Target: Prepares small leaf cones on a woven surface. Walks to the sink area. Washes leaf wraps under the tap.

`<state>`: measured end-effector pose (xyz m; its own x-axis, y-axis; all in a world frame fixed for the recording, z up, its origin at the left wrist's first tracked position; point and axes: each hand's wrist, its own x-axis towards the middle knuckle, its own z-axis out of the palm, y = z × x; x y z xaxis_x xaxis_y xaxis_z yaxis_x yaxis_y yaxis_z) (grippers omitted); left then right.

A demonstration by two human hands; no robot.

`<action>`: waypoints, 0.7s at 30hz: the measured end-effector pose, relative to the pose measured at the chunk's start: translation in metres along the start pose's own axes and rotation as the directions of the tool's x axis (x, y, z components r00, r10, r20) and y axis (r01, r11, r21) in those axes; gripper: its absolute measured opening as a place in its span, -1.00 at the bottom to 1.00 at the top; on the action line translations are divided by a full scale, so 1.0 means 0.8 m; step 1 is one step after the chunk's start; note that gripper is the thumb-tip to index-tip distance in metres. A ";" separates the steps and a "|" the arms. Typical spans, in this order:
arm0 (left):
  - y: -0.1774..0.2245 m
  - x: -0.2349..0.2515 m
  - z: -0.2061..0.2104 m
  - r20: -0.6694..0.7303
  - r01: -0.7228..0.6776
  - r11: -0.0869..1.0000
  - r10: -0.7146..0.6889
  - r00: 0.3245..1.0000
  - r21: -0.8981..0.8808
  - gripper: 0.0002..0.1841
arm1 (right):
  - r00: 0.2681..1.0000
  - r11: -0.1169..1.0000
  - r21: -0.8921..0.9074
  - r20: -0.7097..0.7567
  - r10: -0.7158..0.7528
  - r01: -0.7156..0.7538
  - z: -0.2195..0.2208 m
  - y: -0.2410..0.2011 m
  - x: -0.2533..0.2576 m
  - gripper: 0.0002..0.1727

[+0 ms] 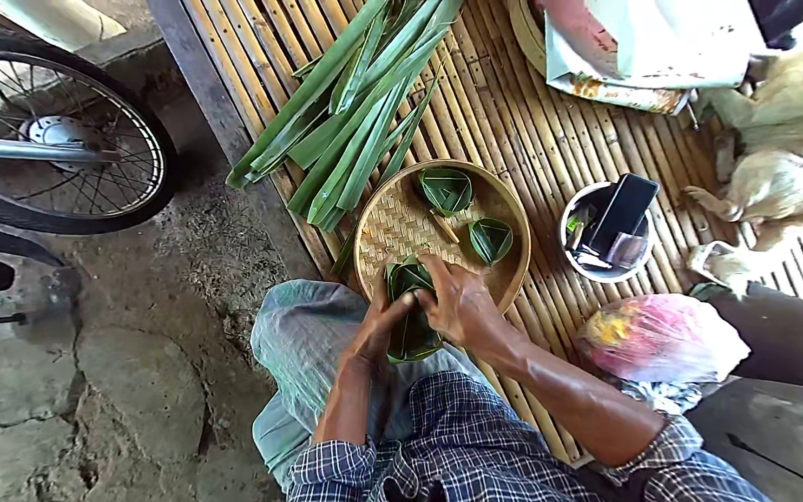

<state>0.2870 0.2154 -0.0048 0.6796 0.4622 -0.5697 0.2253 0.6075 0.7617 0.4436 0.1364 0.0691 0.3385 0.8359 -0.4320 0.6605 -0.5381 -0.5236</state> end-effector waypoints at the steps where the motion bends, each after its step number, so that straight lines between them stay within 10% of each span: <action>1: 0.002 0.001 0.004 0.009 0.026 1.000 -0.026 1.000 0.008 0.38 | 0.999 0.999 -0.019 0.011 -0.039 0.039 -0.003 0.002 -0.001 -0.43; 11: 0.009 -0.003 0.016 0.024 0.016 0.963 -0.010 1.000 -0.268 -0.27 | 0.972 0.951 0.203 -0.089 -0.218 0.232 -0.087 0.067 0.015 -0.64; 21: 0.021 -0.051 -0.011 -0.169 -0.178 0.940 0.133 0.977 -0.292 -0.62 | 0.869 0.924 0.029 -0.331 0.369 -0.381 -0.028 0.128 0.185 -0.47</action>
<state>0.2571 0.2120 0.0286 0.5758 0.6412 -0.5072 -0.1133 0.6770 0.7272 0.5766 0.2073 -0.0323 0.7594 0.5632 -0.3257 0.4615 -0.8192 -0.3405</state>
